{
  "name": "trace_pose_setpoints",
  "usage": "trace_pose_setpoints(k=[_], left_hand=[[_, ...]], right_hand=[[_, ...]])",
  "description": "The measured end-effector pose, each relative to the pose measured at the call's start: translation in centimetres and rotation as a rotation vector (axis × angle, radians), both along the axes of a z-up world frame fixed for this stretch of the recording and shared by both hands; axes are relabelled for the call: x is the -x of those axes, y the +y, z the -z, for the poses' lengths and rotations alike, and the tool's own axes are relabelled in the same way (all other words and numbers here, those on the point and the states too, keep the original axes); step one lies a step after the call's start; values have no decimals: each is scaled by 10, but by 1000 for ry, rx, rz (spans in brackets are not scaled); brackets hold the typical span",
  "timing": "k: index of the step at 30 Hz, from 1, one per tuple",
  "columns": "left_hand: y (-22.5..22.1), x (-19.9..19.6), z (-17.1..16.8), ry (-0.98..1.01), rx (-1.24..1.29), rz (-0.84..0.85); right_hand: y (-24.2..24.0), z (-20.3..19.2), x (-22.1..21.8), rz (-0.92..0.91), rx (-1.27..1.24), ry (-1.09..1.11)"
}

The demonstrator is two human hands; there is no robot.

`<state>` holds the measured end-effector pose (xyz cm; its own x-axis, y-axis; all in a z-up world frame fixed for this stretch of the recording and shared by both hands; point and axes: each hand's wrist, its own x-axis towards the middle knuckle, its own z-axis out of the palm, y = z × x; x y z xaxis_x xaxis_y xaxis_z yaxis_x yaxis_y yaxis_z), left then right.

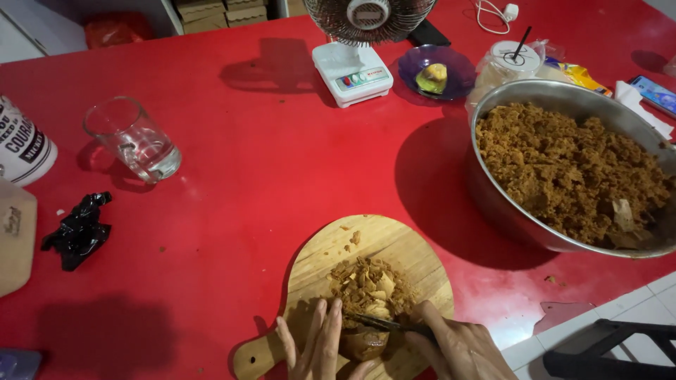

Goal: Shaving a dense block of ingredient into smaller pieces using a knife on a wooden cutting board.

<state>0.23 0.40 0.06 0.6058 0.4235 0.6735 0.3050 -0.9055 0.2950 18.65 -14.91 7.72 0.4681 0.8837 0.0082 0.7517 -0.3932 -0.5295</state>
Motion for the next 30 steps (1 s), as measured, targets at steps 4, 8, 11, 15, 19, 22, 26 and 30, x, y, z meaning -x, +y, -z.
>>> trace_pose_setpoints(k=[4,8,11,15,19,22,26,30], left_hand=[[-7,-3,4,-31,-26,-66],[-6,-9,13,-115,-139,-100],[-6,-7,13,-55,-177,-114],[4,-6,7,-71,-319,-146],[3,-4,7,-28,-268,-131],[-2,-5,11,-42,-205,-145],[-4,-8,7,-77,-160,-147],[-13,-4,-20,2,67,-57]], right_hand=[[3,4,-2,57,88,12],[3,6,-3,83,137,41],[3,10,-4,83,132,42],[4,6,-2,103,127,39],[1,18,-5,100,108,20],[0,19,-6,94,102,28],[2,14,-5,87,33,4],[-2,16,-6,86,70,39]])
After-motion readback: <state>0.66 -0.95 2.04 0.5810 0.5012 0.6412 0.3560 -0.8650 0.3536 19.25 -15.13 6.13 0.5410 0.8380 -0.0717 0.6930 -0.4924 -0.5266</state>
